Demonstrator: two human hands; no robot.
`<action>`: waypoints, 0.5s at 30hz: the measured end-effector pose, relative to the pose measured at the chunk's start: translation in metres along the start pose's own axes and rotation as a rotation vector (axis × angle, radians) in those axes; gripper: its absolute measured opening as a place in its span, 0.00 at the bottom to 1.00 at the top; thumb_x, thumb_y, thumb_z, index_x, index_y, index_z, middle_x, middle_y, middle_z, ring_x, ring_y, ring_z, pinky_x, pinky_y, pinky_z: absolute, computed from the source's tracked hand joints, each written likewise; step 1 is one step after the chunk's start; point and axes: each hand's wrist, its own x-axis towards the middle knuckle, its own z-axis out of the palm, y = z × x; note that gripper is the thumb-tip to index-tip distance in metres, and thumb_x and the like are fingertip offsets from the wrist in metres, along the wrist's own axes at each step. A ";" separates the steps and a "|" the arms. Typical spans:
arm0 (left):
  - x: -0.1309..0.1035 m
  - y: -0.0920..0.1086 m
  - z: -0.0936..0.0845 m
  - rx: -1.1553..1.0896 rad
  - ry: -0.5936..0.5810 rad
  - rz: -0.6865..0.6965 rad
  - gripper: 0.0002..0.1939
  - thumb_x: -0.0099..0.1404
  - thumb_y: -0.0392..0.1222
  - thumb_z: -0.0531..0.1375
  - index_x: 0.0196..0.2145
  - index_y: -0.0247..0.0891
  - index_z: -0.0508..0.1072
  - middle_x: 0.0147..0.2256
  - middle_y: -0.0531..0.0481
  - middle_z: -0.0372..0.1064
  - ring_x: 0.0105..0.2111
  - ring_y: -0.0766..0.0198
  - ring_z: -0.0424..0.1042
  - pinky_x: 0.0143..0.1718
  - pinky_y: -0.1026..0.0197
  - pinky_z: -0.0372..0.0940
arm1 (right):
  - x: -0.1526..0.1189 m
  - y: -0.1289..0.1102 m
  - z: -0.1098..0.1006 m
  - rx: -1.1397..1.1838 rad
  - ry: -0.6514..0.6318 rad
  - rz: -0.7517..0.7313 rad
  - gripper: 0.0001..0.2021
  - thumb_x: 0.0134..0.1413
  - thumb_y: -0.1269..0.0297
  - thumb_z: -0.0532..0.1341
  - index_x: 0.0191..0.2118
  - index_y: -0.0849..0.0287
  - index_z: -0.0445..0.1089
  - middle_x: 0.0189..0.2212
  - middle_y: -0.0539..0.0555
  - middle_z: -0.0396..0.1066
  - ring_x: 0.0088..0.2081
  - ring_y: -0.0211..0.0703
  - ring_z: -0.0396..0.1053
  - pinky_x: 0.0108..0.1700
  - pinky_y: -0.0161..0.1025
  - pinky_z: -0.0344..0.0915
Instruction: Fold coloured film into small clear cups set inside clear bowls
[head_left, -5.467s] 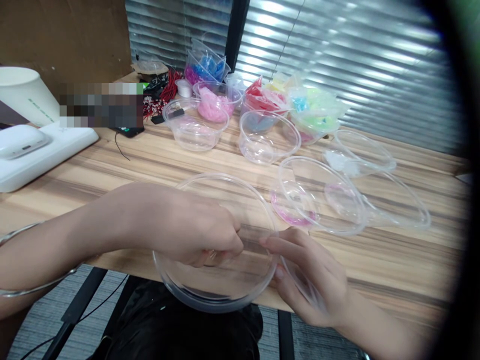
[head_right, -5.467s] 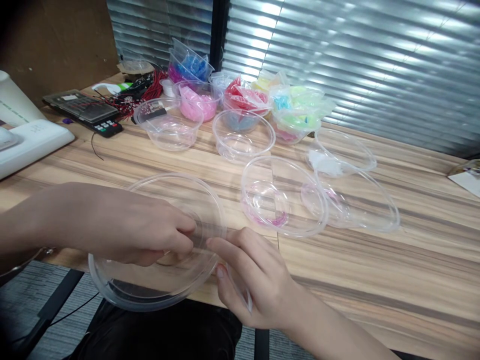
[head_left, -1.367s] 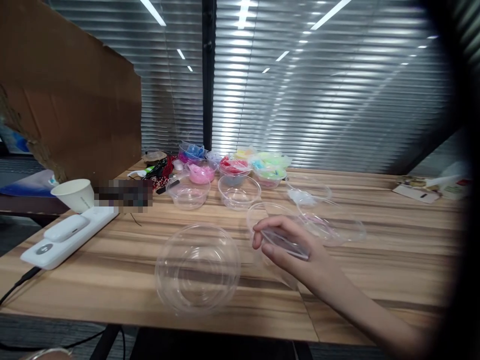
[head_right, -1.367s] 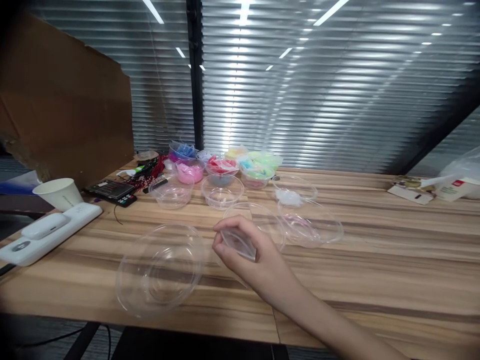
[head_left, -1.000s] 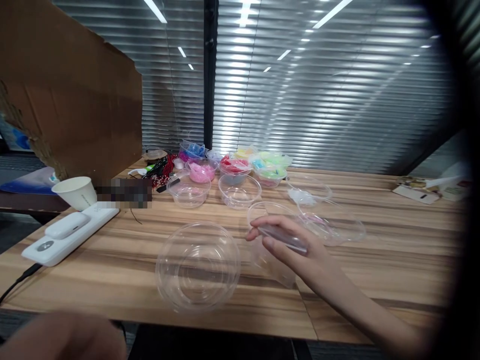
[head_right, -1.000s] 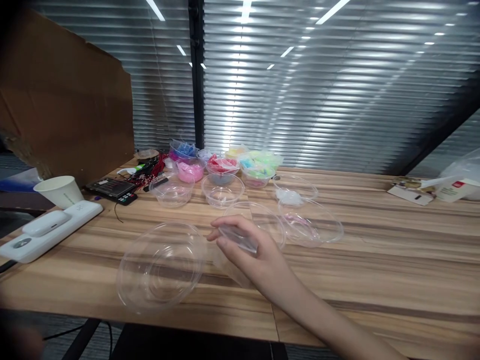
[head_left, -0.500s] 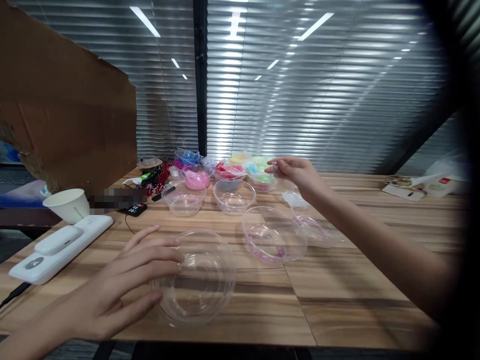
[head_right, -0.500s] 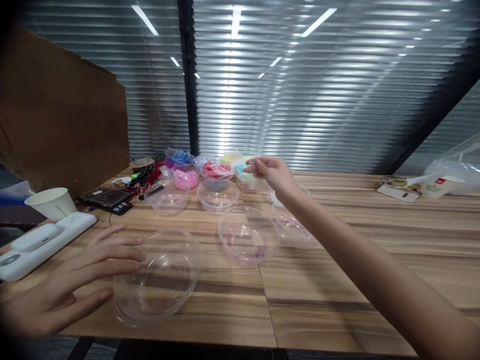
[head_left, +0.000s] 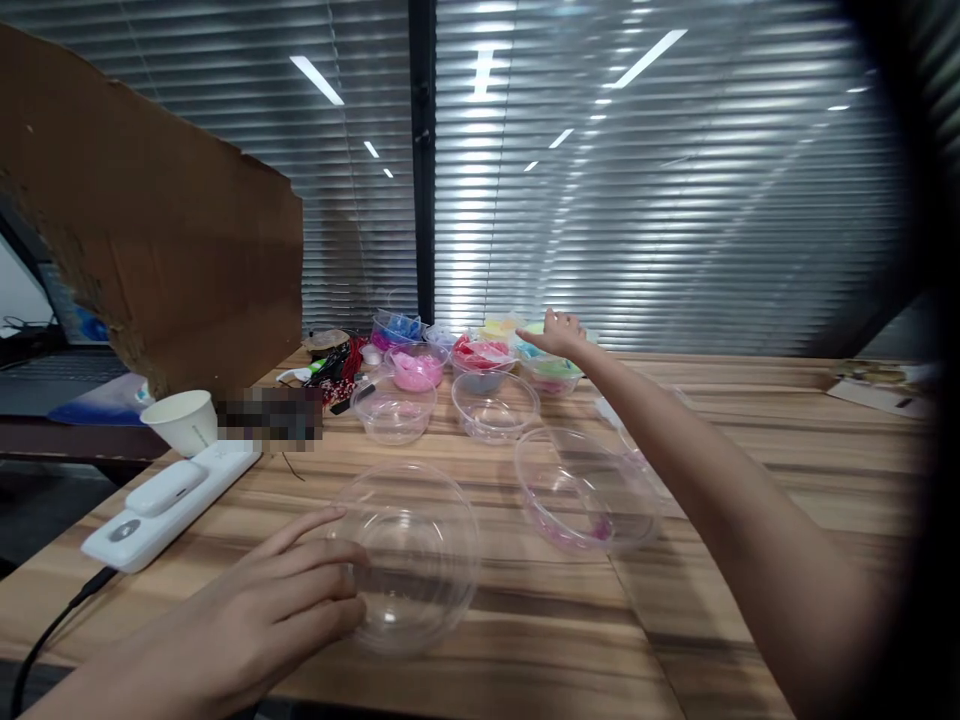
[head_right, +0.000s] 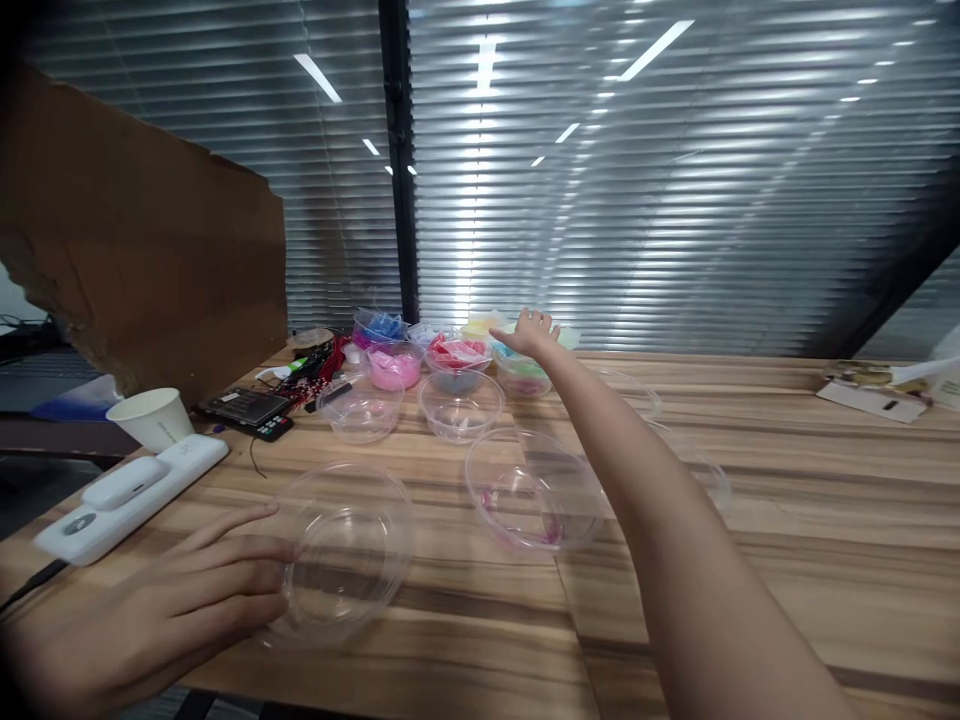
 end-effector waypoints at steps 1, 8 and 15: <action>-0.004 -0.001 -0.001 -0.002 -0.030 -0.002 0.22 0.67 0.27 0.50 0.53 0.46 0.69 0.45 0.54 0.75 0.51 0.64 0.70 0.66 0.55 0.52 | -0.001 -0.003 0.001 -0.027 -0.027 -0.012 0.50 0.42 0.39 0.64 0.64 0.71 0.53 0.64 0.76 0.48 0.65 0.79 0.39 0.60 0.72 0.38; -0.022 -0.004 0.004 0.072 0.012 -0.009 0.19 0.66 0.27 0.50 0.51 0.39 0.70 0.45 0.49 0.75 0.53 0.63 0.70 0.67 0.55 0.50 | -0.041 -0.092 -0.008 -0.087 -0.049 -0.476 0.36 0.61 0.41 0.47 0.66 0.63 0.50 0.69 0.63 0.40 0.69 0.63 0.31 0.65 0.64 0.27; -0.035 0.002 -0.008 0.289 0.244 0.127 0.15 0.63 0.26 0.53 0.39 0.38 0.76 0.38 0.53 0.78 0.49 0.62 0.72 0.69 0.49 0.47 | -0.163 -0.152 0.027 -0.072 -0.446 -1.190 0.28 0.61 0.53 0.57 0.64 0.58 0.56 0.62 0.62 0.60 0.62 0.59 0.56 0.65 0.59 0.46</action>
